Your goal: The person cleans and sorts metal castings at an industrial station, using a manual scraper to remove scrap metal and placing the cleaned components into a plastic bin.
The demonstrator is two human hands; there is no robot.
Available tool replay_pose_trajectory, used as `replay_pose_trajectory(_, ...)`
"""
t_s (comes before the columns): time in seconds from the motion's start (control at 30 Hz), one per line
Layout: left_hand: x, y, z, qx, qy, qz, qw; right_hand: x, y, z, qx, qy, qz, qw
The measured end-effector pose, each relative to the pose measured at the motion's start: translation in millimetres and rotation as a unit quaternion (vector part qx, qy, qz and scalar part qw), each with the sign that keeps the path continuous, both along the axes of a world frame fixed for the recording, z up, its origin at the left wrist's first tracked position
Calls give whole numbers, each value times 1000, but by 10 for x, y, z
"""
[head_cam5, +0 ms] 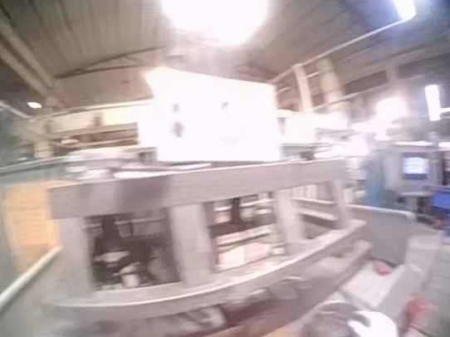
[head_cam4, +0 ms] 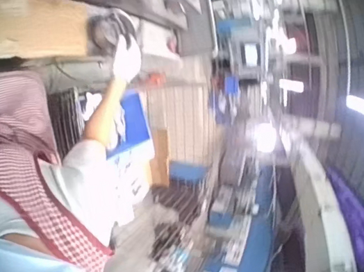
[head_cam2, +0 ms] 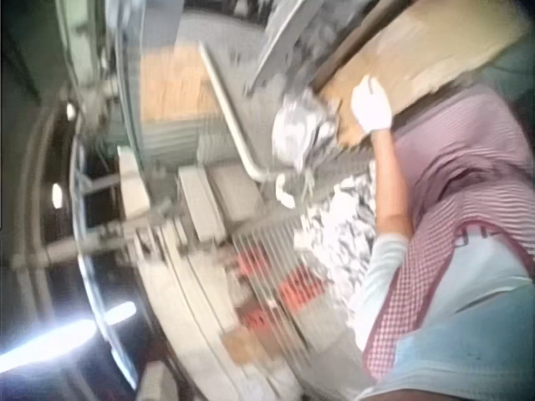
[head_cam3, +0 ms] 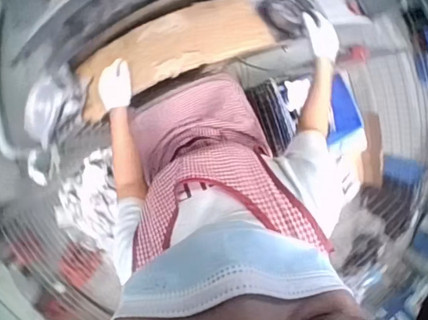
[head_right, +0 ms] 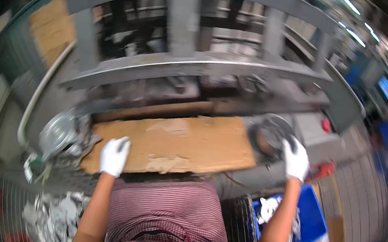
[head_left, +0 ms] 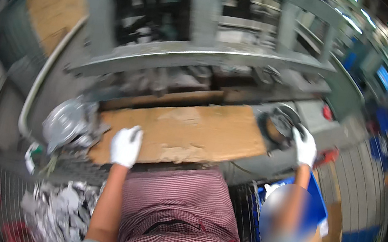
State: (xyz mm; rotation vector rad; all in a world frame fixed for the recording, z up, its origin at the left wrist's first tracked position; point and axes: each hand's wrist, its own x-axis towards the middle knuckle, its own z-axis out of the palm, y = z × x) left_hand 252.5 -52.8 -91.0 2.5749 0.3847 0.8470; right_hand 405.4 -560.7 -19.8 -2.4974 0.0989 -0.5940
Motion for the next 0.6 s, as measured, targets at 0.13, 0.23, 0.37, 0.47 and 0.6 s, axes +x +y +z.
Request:
replay_pose_trajectory(0.13, -26, 37, 53, -8, 17, -24, 1000, -6, -378, -213, 37, 48, 42, 997)
replay_pose_trajectory(0.23, -70, 61, 119, -10, 38, -14, 999, 406, -794, -525, 5, -51, 57, 997)
replay_pose_trajectory(0.37, -152, 50, 147, 6, 2, -1, 1000, 739, -1234, -933, -249, -128, -176, 944)
replay_pose_trajectory(0.47, -193, 50, 130, 40, -38, 31, 998, 800, -1399, -1030, -404, -233, -205, 861)
replay_pose_trajectory(0.6, -153, 92, 106, -31, 119, -31, 992, 727, -1386, -960, -520, -157, -209, 813)
